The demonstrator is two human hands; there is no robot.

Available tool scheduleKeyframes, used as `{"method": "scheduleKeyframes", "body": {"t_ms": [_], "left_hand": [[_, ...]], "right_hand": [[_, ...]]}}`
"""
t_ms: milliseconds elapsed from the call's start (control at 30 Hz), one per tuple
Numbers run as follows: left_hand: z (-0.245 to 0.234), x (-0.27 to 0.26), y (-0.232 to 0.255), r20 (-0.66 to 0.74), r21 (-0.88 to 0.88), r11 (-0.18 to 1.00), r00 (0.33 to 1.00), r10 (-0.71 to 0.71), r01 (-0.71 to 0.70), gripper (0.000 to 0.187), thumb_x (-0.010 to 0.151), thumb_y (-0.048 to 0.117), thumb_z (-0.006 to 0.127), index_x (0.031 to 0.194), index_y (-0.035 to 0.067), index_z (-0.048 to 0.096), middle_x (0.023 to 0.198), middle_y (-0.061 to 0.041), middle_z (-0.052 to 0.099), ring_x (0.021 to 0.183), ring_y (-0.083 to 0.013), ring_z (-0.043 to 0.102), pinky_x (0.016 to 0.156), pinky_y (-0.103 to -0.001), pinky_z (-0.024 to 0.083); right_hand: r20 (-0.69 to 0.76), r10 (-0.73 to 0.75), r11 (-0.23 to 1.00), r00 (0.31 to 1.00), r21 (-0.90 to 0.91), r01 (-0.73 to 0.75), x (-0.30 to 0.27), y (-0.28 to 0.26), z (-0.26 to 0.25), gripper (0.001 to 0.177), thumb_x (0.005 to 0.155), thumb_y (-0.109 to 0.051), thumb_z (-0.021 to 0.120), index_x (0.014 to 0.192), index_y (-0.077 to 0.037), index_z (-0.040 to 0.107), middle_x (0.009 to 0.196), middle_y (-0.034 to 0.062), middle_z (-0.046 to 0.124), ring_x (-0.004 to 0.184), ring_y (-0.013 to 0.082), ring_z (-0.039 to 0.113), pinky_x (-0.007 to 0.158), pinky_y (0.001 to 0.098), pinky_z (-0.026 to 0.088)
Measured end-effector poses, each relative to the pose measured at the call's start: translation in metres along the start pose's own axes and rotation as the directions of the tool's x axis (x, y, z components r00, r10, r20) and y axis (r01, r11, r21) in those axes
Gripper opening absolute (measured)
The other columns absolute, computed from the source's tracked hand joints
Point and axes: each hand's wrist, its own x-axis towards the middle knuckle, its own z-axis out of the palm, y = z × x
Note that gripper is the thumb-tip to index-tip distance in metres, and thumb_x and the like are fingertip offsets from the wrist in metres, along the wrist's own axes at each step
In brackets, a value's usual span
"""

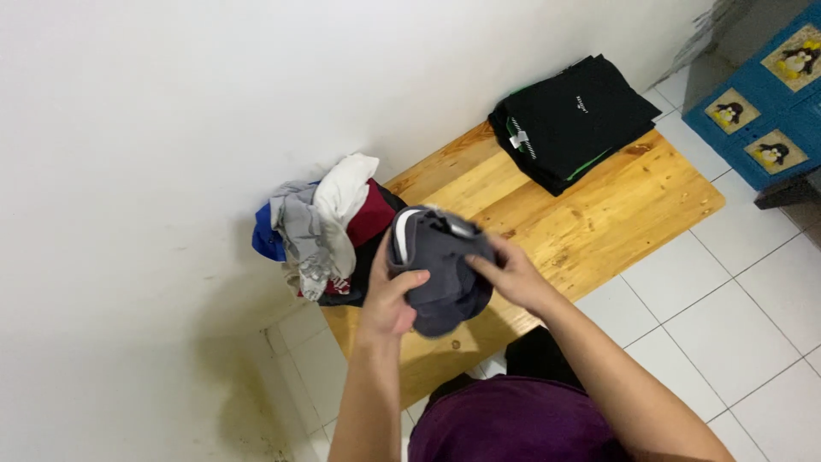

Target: The person folds a black t-shirt and a dark gray t-shirt on a wooden table. They smooth and align each garment, fold the sleeves and body, then place the finished folds into a neat stack on the table.

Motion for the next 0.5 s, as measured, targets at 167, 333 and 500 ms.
{"method": "scheduleKeyframes", "body": {"t_ms": [167,333,500], "left_hand": [[0.029,-0.002,0.004,-0.06,-0.01,0.998,0.997,-0.055,0.054,0.066,0.085,-0.004,0.068,0.148,0.001,0.05,0.131,-0.025,0.064,0.117,-0.0353,0.064,0.095,-0.051,0.056],[0.072,0.003,-0.029,-0.242,-0.075,0.997,0.969,-0.053,0.035,0.047,0.099,0.01,0.06,0.145,0.001,0.054,0.128,-0.026,0.065,0.117,-0.04,0.064,0.096,-0.058,0.054],[0.096,0.021,-0.096,-0.343,0.015,1.0,0.939,0.008,-0.003,0.051,0.102,0.012,0.059,0.149,-0.004,0.048,0.14,-0.033,0.056,0.131,-0.0442,0.053,0.107,-0.053,0.046]], "right_hand": [[-0.11,-0.131,0.991,0.985,-0.013,0.13,0.004,-0.043,-0.045,0.057,0.086,-0.002,0.076,0.135,-0.013,0.049,0.084,0.0053,0.066,0.071,0.0129,0.06,0.056,0.0218,0.047],[-0.155,-0.337,0.898,0.929,-0.349,0.268,-0.006,-0.071,-0.074,0.067,0.08,-0.006,0.084,0.133,-0.009,0.044,0.129,0.0155,0.056,0.115,0.0358,0.056,0.095,0.0489,0.049],[0.245,-0.396,0.873,0.885,-0.2,0.446,-0.024,-0.078,-0.099,0.07,0.067,-0.031,0.096,0.126,-0.007,0.067,0.123,0.0094,0.068,0.111,0.0247,0.067,0.092,0.0378,0.056]]}}
